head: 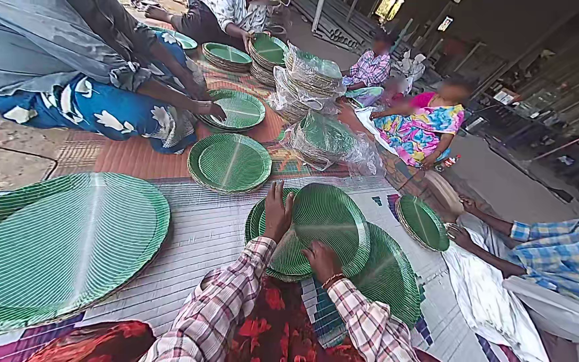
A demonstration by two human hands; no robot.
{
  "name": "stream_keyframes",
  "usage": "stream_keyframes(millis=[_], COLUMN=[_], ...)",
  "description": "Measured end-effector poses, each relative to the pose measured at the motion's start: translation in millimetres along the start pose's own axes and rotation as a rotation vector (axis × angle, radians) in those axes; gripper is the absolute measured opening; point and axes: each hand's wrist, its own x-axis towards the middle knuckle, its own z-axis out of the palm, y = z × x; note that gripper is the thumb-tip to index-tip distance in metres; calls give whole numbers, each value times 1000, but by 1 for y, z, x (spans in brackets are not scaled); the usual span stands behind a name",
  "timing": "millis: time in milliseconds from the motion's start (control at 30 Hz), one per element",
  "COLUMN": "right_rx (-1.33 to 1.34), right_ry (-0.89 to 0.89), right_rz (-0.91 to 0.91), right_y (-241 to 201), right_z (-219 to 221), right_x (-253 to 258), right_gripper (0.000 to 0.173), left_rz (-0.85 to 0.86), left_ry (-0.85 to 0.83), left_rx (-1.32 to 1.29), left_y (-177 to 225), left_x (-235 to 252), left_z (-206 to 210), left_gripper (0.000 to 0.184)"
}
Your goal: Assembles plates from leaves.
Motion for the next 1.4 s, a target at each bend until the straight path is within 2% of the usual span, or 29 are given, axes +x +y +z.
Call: stream_keyframes(millis=[33, 100, 167, 267, 333, 400, 467, 533, 600, 667, 800, 867, 933, 1000, 1100, 1167, 1233, 1300, 1400], right_rx=[5, 16, -14, -70, -77, -75, -85, -96, -83, -42, 76, 95, 92, 122, 193, 189, 157, 139, 140], right_ry=[-64, -117, -88, -57, -113, -210, -291, -275, -277, -269, -190, -70, 77, 164, 121, 31, -85, -162, -102], right_rz=[-29, -35, 47, 305, 488, 590, 616, 628, 630, 628, 635, 560, 394, 207, -59, -170, -150, -55, 150], right_y=[-3, -4, 0, 19, 36, 52, 60, 63, 60, 63, 81, 79, 70, 56, 34, 25, 20, 22, 40], right_z=[5, 10, 4, -14, -22, -16, -3, 4, -3, -12, -21, -28, -29, -23, 7, 32, 47, 39, 10], right_x=[0, 1, 2, 7, 9, 8, 8, 8, 7, 5, 9, 6, 4, 7, 9, 11, 14, 14, 15], right_gripper=[48, 51, 47, 43, 50, 58, 52, 39, 35, 36, 43, 41, 38, 36, 35, 35, 37, 38, 38], left_rz=[13, -27, -139, -263, -238, -212, -271, -339, -365, -339, -273, -252, -265, -281, -125, -27, 44, 19, 6], left_ry=[53, -13, -285, -804, -937, -938, -946, -974, -990, -978, -915, -913, -889, -704, -300, -236, -345, -590, -858], left_rx=[-5, 55, 212, 489, 616, 716, 776, 866, 975, 1034, 1042, 1064, 983, 748, 514, 466, 490, 543, 648], left_y=[2, 3, -3, -25, -45, -55, -45, -30, -23, -31, -55, -60, -54, -43, -29, -19, -18, -21, -47], left_x=[3, 4, -2, -30, -62, -84, -87, -79, -72, -70, -73, -73, -60, -40, -14, -1, -1, -17, -58], left_z=[0, -4, -6, 3, 13, 21, 22, 20, 13, 10, 18, 20, 16, 6, 1, -1, 2, 10, 29], left_gripper=[58, 55, 54, 65, 76, 82, 83, 80, 71, 68, 77, 79, 72, 73, 75, 70, 66, 63, 62])
